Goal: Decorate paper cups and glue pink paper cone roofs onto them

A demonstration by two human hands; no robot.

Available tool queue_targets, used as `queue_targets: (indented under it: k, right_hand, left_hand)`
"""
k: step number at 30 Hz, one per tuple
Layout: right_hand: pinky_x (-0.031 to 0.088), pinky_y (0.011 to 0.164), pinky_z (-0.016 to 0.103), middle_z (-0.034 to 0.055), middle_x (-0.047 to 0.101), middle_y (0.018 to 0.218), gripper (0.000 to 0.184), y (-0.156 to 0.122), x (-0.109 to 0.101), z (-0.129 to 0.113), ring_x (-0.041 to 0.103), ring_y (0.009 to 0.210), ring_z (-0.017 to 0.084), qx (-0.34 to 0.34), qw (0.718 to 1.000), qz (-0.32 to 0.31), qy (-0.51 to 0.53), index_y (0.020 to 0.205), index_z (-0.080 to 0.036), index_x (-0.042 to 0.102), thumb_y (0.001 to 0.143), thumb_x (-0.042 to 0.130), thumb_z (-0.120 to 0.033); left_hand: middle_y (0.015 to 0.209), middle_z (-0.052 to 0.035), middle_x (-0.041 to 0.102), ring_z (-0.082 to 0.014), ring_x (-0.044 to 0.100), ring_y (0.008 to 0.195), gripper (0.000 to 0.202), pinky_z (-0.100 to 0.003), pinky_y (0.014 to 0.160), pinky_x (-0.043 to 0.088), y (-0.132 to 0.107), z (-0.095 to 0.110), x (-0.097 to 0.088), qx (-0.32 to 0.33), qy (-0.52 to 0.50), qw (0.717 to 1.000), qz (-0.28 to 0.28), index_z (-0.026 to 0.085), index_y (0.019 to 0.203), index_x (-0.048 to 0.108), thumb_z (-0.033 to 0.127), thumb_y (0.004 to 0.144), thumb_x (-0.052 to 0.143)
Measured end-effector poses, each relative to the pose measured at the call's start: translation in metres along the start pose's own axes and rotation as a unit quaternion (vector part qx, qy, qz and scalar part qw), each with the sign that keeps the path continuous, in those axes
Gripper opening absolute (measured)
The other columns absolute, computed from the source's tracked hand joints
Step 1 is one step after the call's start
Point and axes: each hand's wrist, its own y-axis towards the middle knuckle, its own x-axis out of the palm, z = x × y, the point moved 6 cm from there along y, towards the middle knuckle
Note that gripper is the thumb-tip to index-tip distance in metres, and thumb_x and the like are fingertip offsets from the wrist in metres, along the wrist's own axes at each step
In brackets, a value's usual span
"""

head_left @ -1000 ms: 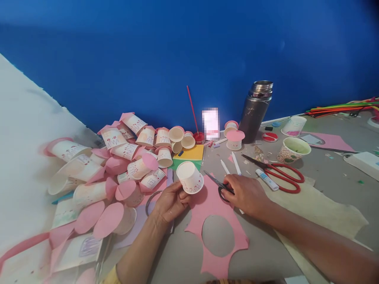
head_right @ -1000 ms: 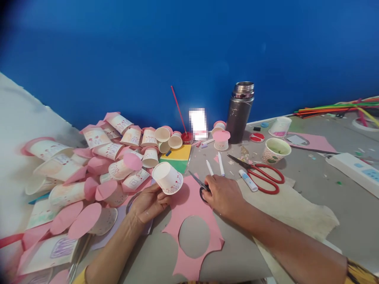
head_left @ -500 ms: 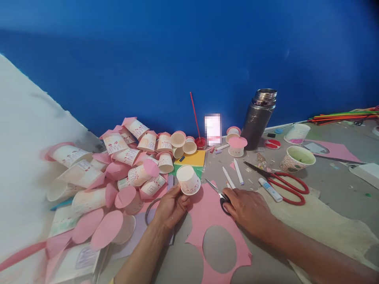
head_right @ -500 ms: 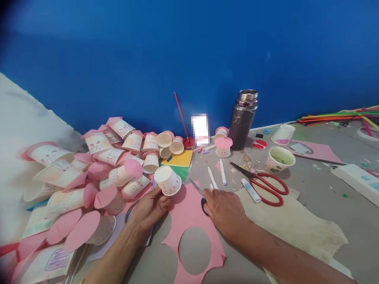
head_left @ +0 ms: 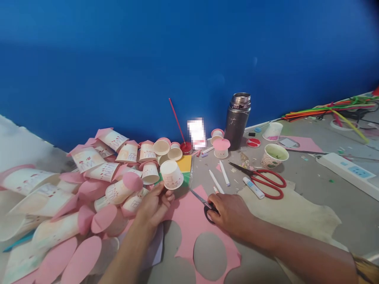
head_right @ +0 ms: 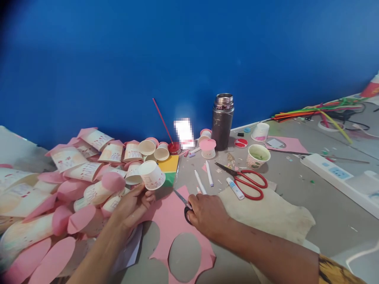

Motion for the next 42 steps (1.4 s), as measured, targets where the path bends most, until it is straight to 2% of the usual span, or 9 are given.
queue_targets:
  k: [8, 14, 20, 26, 30, 32, 35, 38, 42]
  right_hand:
    - [0.018, 0.058, 0.033, 0.0066, 0.077, 0.099, 0.019, -0.001, -0.007, 0.002, 0.071, 0.081, 0.022, 0.003, 0.999, -0.03, -0.03, 0.107, -0.021, 0.068, 0.098, 0.053, -0.028]
    - [0.026, 0.058, 0.032, 0.0079, 0.076, 0.1, 0.019, -0.003, -0.012, -0.001, 0.072, 0.086, 0.023, -0.009, 0.998, -0.052, -0.04, 0.106, -0.02, 0.068, 0.1, 0.052, -0.027]
    - [0.033, 0.061, 0.031, 0.0088, 0.074, 0.101, 0.019, -0.003, -0.014, -0.003, 0.072, 0.09, 0.023, -0.021, 0.997, -0.062, -0.048, 0.104, -0.019, 0.069, 0.101, 0.051, -0.025]
    - [0.036, 0.063, 0.03, 0.0091, 0.074, 0.105, 0.021, -0.004, -0.011, -0.002, 0.072, 0.092, 0.024, -0.027, 0.996, -0.064, -0.057, 0.109, -0.019, 0.069, 0.102, 0.049, -0.025]
    - [0.037, 0.063, 0.03, 0.0092, 0.074, 0.103, 0.021, -0.004, -0.011, -0.004, 0.072, 0.092, 0.023, -0.029, 0.995, -0.065, -0.064, 0.108, -0.019, 0.068, 0.102, 0.049, -0.023]
    - [0.038, 0.063, 0.031, 0.0095, 0.075, 0.103, 0.021, -0.004, -0.013, -0.005, 0.073, 0.092, 0.024, -0.029, 0.996, -0.06, -0.066, 0.107, -0.019, 0.068, 0.101, 0.048, -0.022]
    - [0.039, 0.063, 0.031, 0.0102, 0.075, 0.102, 0.019, -0.003, -0.015, -0.002, 0.074, 0.09, 0.025, -0.012, 0.996, -0.056, -0.064, 0.108, -0.018, 0.067, 0.1, 0.05, -0.023]
    - [0.04, 0.064, 0.031, 0.0124, 0.077, 0.101, 0.02, -0.001, -0.018, 0.006, 0.075, 0.088, 0.027, 0.018, 0.997, -0.046, -0.066, 0.11, -0.017, 0.066, 0.1, 0.051, -0.025]
    - [0.04, 0.065, 0.032, 0.0136, 0.078, 0.102, 0.022, 0.0, -0.02, 0.014, 0.075, 0.09, 0.029, 0.029, 0.997, -0.031, -0.068, 0.113, -0.017, 0.064, 0.101, 0.048, -0.025]
  left_hand:
    - [0.061, 0.0061, 0.046, -0.0051, 0.04, 0.044, 0.018, -0.015, 0.038, 0.026, 0.062, -0.006, 0.016, 0.011, 0.124, 0.991, 0.058, 0.016, 0.078, 0.053, 0.013, 0.095, 0.059]
    - [0.096, -0.0029, 0.067, -0.0117, 0.062, 0.07, 0.025, -0.026, 0.06, 0.056, 0.076, -0.008, 0.002, 0.014, 0.235, 0.964, 0.123, 0.014, 0.112, 0.064, 0.036, 0.099, 0.063]
    - [0.072, 0.0013, 0.06, -0.0091, 0.056, 0.046, 0.015, -0.021, 0.042, 0.039, 0.063, 0.004, -0.001, 0.051, 0.322, 0.934, 0.146, 0.012, 0.111, 0.059, 0.018, 0.101, 0.05]
    - [0.079, -0.0061, 0.072, -0.0196, 0.064, 0.05, 0.044, -0.031, 0.051, 0.046, 0.023, 0.024, -0.001, 0.123, 0.439, 0.878, 0.143, 0.016, 0.133, 0.057, 0.023, 0.09, 0.059]
    - [0.119, -0.016, 0.07, -0.0335, 0.069, 0.103, 0.05, -0.044, 0.088, 0.053, 0.005, 0.054, 0.023, 0.305, 0.591, 0.733, 0.142, 0.018, 0.132, 0.06, 0.035, 0.085, 0.066]
    - [0.13, -0.0191, 0.062, -0.0387, 0.059, 0.122, 0.055, -0.048, 0.097, 0.05, 0.006, 0.061, 0.034, 0.353, 0.616, 0.69, 0.143, 0.017, 0.132, 0.059, 0.041, 0.083, 0.07]
    - [0.132, -0.0198, 0.058, -0.0396, 0.058, 0.122, 0.058, -0.049, 0.096, 0.05, 0.013, 0.063, 0.044, 0.358, 0.62, 0.685, 0.133, 0.018, 0.132, 0.06, 0.04, 0.08, 0.074]
    - [0.135, -0.0182, 0.056, -0.0292, 0.066, 0.096, 0.057, -0.044, 0.09, 0.052, 0.003, 0.057, 0.045, 0.374, 0.605, 0.693, 0.119, 0.018, 0.137, 0.057, 0.035, 0.084, 0.07]
    - [0.114, -0.0108, 0.071, -0.0246, 0.067, 0.085, 0.035, -0.039, 0.084, 0.054, -0.03, 0.029, 0.038, 0.351, 0.624, 0.698, 0.006, 0.021, 0.122, 0.067, 0.034, 0.09, 0.065]
